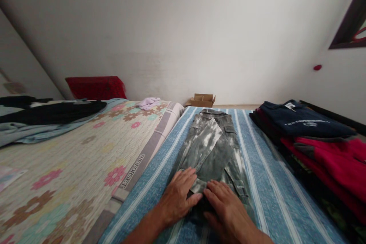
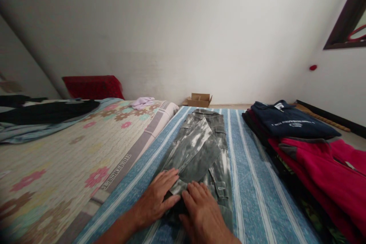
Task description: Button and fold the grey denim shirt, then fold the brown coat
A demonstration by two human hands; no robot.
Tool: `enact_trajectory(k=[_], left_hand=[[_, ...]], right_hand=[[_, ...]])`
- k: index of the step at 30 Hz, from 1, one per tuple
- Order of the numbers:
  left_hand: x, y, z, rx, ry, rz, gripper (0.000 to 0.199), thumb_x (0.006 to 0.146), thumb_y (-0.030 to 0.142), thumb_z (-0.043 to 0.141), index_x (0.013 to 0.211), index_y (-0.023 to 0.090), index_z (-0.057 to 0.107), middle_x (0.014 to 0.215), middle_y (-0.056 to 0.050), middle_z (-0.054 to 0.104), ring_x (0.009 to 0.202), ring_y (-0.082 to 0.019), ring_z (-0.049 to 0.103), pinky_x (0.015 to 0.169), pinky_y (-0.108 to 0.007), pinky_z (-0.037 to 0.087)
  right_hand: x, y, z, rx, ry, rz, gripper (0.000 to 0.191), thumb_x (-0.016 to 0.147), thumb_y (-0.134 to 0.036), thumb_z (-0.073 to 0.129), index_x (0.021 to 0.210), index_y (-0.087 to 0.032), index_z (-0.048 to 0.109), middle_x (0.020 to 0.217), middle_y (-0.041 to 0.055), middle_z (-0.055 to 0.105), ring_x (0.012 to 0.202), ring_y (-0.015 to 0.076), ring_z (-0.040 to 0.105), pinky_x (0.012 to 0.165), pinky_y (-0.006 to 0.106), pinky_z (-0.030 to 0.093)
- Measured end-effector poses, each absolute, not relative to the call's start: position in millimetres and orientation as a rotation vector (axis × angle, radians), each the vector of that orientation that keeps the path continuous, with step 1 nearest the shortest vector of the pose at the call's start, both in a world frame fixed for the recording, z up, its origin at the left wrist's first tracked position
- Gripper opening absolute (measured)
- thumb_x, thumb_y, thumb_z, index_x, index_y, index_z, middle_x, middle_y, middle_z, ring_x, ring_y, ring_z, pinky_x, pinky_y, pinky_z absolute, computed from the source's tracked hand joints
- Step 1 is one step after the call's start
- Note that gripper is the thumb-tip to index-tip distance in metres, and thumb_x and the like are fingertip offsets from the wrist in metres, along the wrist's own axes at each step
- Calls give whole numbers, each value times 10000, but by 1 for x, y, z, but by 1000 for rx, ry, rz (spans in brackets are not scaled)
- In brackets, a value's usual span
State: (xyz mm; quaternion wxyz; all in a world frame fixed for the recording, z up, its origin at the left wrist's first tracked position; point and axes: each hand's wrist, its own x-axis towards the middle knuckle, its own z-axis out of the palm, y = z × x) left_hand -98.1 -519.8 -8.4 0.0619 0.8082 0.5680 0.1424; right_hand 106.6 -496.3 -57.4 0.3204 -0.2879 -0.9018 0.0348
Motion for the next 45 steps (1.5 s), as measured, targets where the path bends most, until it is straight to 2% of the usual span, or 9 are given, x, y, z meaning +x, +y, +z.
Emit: enact_trajectory(k=[4,7,10,14,23,30,36,40,45], left_hand=[[-105,-539,-12,2502,1642,333,613,821,450,577,1350,165,454,1452,-147,387,1350,-295,338,1105,-530,284],[-108,-546,-18,2570,1620,277,726,738,313,636,1402,182,374,1489,-126,330,1376,-300,280,1117,-535,251],[-109,-551,-22,2620,1605,251,805,678,175,565,1436,194,297,1511,-109,287,1393,-294,236,1120,-533,245],[-106,-554,-22,2644,1596,210,876,620,93,482,1455,188,235,1527,-107,240,1406,-289,191,1121,-543,237],[-107,-552,-19,2680,1539,118,889,606,88,458,1457,142,206,1538,-121,200,1419,-277,133,1134,-528,227],[-106,-550,-13,2624,1555,99,831,629,130,473,1434,135,269,1526,-126,241,1415,-278,162,1134,-526,222],[-103,-548,-14,2595,1578,103,855,607,147,491,1435,135,276,1518,-124,268,1409,-284,185,1140,-522,211],[-98,-543,-21,2613,1670,85,864,590,112,476,1432,112,285,1510,-128,284,1406,-281,199,1141,-519,217],[-100,-534,-39,2717,1758,183,736,680,45,391,1408,148,349,1450,-104,408,1364,-255,315,1115,-482,288]], right_hand=[[101,-506,-89,-754,-2323,-220,482,778,-205,535,1255,-131,527,1274,200,571,1171,327,537,913,492,472],[98,-507,-97,-750,-2331,-319,487,817,-169,486,1304,-152,492,1288,199,561,1182,326,532,890,486,479],[94,-510,-94,-776,-2360,-350,482,846,-189,469,1327,-186,477,1288,187,565,1165,325,545,877,493,480],[84,-518,-90,-870,-2311,-402,440,856,-238,469,1294,-217,510,1278,175,576,1127,351,564,830,531,491],[83,-520,-83,-915,-2353,-359,465,843,-199,483,1308,-213,497,1294,199,556,1106,377,564,815,558,477],[89,-512,-75,-873,-2380,-442,464,846,-146,419,1302,-179,496,1239,207,588,1059,345,588,778,474,496],[92,-506,-59,-863,-2486,-386,490,788,-114,522,1278,-120,504,1214,227,589,1002,316,610,783,417,509],[94,-501,-39,-877,-2582,-300,483,802,-102,527,1283,-141,502,1220,196,590,975,279,622,779,379,515],[94,-498,-26,-896,-2637,-250,463,818,-88,512,1276,-155,512,1219,185,592,959,266,630,762,365,520]])
